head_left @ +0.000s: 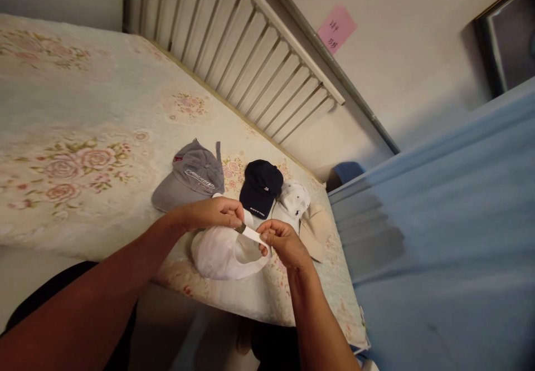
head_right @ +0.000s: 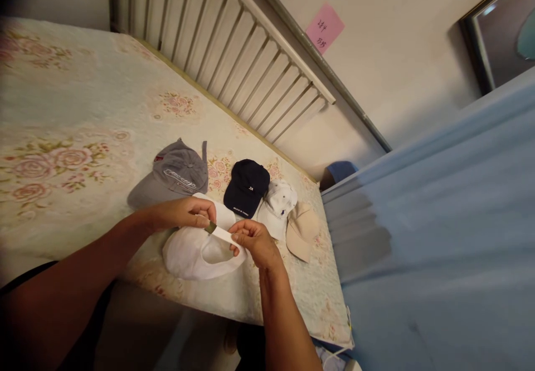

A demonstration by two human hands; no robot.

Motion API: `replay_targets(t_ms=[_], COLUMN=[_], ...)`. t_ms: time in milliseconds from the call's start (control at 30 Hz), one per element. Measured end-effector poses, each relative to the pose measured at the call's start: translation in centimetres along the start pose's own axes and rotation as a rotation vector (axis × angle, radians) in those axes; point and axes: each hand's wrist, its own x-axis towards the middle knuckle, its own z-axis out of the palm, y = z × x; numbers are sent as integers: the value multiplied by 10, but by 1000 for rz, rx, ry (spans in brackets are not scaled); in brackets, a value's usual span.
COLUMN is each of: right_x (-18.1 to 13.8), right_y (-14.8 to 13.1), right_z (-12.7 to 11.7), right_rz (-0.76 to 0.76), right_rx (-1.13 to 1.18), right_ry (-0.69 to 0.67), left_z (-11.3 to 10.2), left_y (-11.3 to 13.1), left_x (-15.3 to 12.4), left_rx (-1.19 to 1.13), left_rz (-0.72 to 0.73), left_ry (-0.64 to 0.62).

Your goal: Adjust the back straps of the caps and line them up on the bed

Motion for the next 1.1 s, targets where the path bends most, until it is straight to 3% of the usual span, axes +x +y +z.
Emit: replay_targets(t_ms=[367,1100], right_x=[-4,-7], right_y=[4,11], right_z=[0,-2], right_rz=[-4,4], right_rx=[-16,13], right_ry=[37,63], left_z=[1,6], left_y=[4,3], left_x=[1,0], left_rx=[351,258], left_rz=[-5,-21], left_ry=[-10,-4])
